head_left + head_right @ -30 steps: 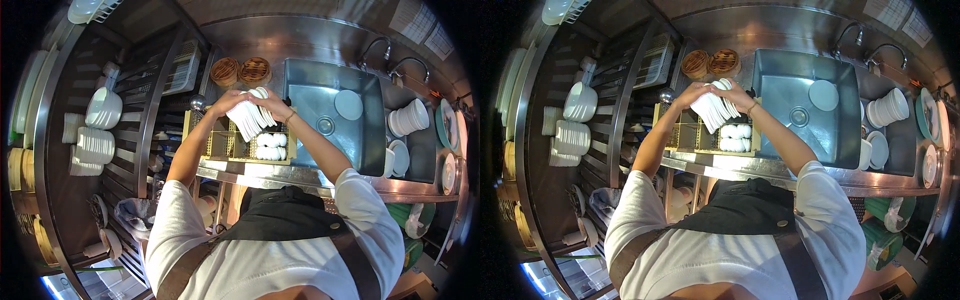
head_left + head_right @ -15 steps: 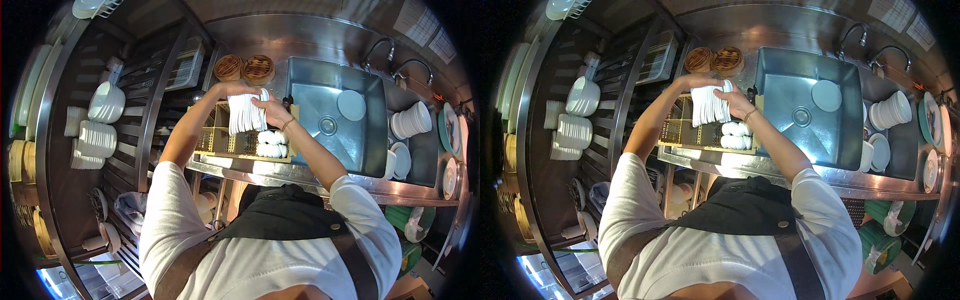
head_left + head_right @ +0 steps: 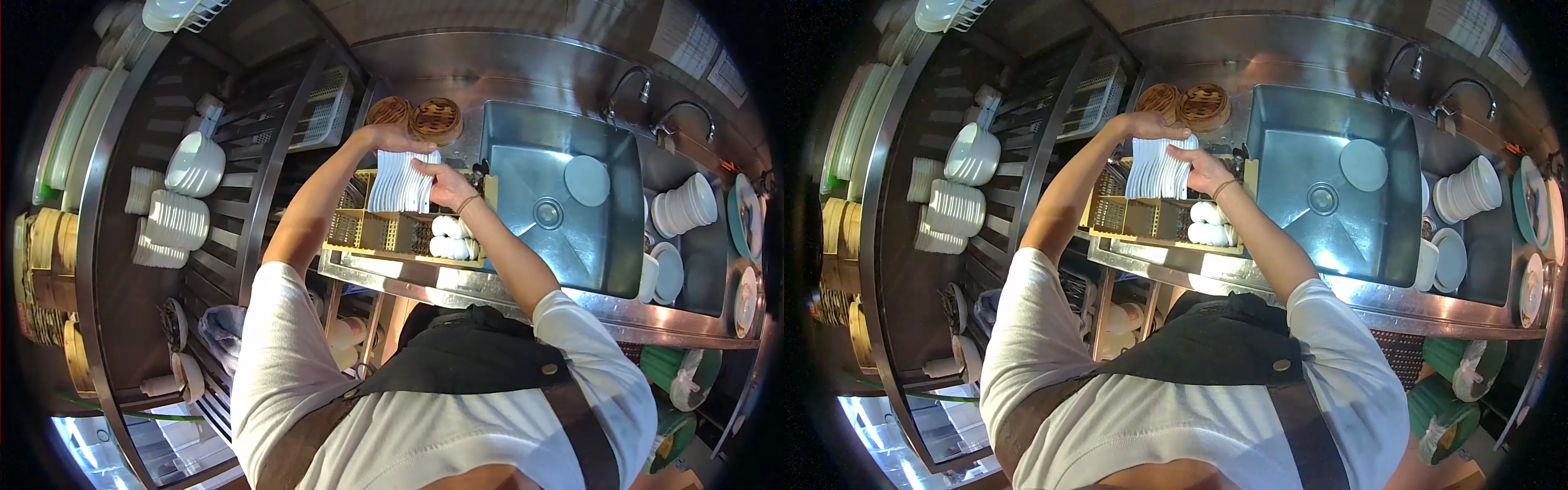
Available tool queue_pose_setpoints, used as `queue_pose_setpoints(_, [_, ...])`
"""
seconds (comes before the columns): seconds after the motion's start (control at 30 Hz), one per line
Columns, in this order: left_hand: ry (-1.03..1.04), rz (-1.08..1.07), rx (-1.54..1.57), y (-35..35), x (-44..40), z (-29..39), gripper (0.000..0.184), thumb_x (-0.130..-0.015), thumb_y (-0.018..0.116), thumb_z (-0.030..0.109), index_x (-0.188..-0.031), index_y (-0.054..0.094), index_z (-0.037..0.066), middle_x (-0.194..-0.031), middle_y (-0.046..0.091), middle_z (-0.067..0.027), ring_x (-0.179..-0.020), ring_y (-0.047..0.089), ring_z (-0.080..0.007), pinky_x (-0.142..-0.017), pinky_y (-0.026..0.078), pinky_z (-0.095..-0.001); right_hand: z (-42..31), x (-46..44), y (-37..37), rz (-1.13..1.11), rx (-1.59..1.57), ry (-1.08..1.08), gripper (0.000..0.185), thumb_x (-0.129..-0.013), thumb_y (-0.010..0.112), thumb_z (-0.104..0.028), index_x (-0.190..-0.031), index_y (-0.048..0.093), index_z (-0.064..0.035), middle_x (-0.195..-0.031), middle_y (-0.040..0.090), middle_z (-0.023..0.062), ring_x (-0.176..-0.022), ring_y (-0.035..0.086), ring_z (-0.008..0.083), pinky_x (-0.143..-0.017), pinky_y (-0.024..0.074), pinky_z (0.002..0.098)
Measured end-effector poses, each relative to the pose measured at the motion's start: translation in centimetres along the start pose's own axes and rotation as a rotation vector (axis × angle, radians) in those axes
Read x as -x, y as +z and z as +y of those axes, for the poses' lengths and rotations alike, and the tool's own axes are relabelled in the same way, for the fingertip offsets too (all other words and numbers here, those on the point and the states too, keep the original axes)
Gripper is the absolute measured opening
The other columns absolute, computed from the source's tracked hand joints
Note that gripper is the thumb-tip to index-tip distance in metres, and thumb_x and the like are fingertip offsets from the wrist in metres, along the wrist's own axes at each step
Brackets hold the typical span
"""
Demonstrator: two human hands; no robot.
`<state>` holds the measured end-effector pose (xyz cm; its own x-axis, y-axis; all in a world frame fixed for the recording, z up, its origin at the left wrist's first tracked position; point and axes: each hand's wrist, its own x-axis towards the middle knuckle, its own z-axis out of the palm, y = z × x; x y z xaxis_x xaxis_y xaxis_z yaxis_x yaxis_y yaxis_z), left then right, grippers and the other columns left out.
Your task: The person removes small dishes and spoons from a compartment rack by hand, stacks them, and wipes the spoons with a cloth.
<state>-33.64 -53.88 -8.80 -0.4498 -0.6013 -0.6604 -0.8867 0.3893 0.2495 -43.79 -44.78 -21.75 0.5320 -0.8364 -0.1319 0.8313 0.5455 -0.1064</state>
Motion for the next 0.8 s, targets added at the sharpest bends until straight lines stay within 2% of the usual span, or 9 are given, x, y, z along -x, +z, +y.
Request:
queue_pose_setpoints(0.07, [-0.016,-0.016,-0.146,-0.2,0.2,0.6,0.097,-0.064,0.039,0.084,-0.097,0.065,-0.003,-0.096,0.063,-0.0174,-0.091,0.062,-0.0270,-0.076,0.049,-0.0353,0.4,-0.3,-0.3,-0.028,0.061,-0.050,0.030,-0.083,0.055,0.002,-0.112,0.047,0.0049,-0.110,0.054,0.0132,-0.102,0.055,0.0246,-0.094,0.0431,0.0387])
queue_pose_setpoints(0.17, [-0.078,-0.040,-0.138,-0.3,1.5,2.4,0.098,-0.064,0.036,0.085,-0.101,0.065,0.000,-0.100,0.062,-0.0180,-0.092,0.061,-0.0284,-0.075,0.050,-0.0374,1.2,-0.4,-0.6,-0.107,0.065,-0.081,0.030,-0.083,0.056,0.002,-0.111,0.048,0.0048,-0.108,0.055,0.0123,-0.101,0.055,0.0239,-0.092,0.0440,0.0385])
queue_pose_setpoints(0.3, [-0.105,-0.038,-0.119,-0.1,1.3,3.0,0.096,-0.066,0.035,0.084,-0.107,0.063,0.002,-0.106,0.060,-0.0192,-0.094,0.061,-0.0303,-0.073,0.051,-0.0388,2.3,-0.5,-0.9,-0.051,0.002,-0.143,0.031,-0.082,0.058,0.000,-0.111,0.049,0.0032,-0.107,0.056,0.0109,-0.100,0.056,0.0241,-0.092,0.0445,0.0390])
queue_pose_setpoints(0.37, [0.029,0.129,-0.197,-0.1,1.8,3.6,0.093,-0.068,0.034,0.083,-0.113,0.060,0.005,-0.111,0.058,-0.0204,-0.097,0.059,-0.0320,-0.073,0.051,-0.0400,2.5,-0.3,-0.4,-0.020,0.032,-0.186,0.030,-0.080,0.062,-0.001,-0.109,0.052,-0.0006,-0.106,0.057,0.0100,-0.098,0.057,0.0245,-0.090,0.0458,0.0391])
queue_pose_setpoints(0.4, [0.026,0.130,-0.199,-0.2,1.5,3.7,0.093,-0.068,0.034,0.083,-0.113,0.060,0.005,-0.111,0.058,-0.0204,-0.097,0.059,-0.0320,-0.073,0.051,-0.0400,2.6,-0.4,-0.4,-0.024,0.031,-0.185,0.030,-0.080,0.062,-0.001,-0.109,0.052,-0.0006,-0.106,0.057,0.0100,-0.098,0.057,0.0245,-0.090,0.0458,0.0391])
queue_pose_setpoints(0.5, [-0.117,0.030,-0.305,-0.4,-0.7,3.7,0.090,-0.073,0.033,0.079,-0.118,0.055,0.005,-0.116,0.055,-0.0194,-0.102,0.057,-0.0321,-0.083,0.047,-0.0406,3.1,-0.6,-0.5,-0.026,-0.089,-0.177,0.031,-0.080,0.063,-0.004,-0.109,0.052,-0.0017,-0.106,0.057,0.0091,-0.098,0.057,0.0243,-0.090,0.0457,0.0395])
queue_pose_setpoints(0.57, [-0.193,-0.039,-0.371,-0.1,-3.4,2.4,0.080,-0.078,0.033,0.073,-0.128,0.046,0.013,-0.134,0.041,-0.0148,-0.125,0.038,-0.0311,-0.100,0.033,-0.0384,3.4,-0.8,-0.5,0.002,-0.092,-0.190,0.032,-0.080,0.063,-0.005,-0.110,0.051,-0.0016,-0.106,0.058,0.0090,-0.098,0.057,0.0250,-0.091,0.0453,0.0398])
queue_pose_setpoints(0.7, [-0.287,0.003,-0.353,0.6,-7.3,0.7,0.081,-0.076,0.038,0.073,-0.127,0.047,0.010,-0.132,0.044,-0.0151,-0.124,0.040,-0.0301,-0.099,0.034,-0.0376,3.7,-0.3,0.3,-0.056,-0.168,-0.202,0.033,-0.081,0.062,-0.005,-0.111,0.051,-0.0014,-0.107,0.058,0.0092,-0.098,0.057,0.0256,-0.092,0.0449,0.0404])
queue_pose_setpoints(0.8, [-0.308,0.136,-0.468,0.7,-8.4,0.6,0.079,-0.075,0.044,0.071,-0.125,0.050,0.010,-0.130,0.047,-0.0137,-0.122,0.043,-0.0277,-0.098,0.036,-0.0369,4.0,-1.0,-0.1,-0.106,-0.191,-0.260,0.031,-0.084,0.059,-0.008,-0.113,0.050,-0.0022,-0.111,0.057,0.0117,-0.104,0.055,0.0280,-0.096,0.0413,0.0443])
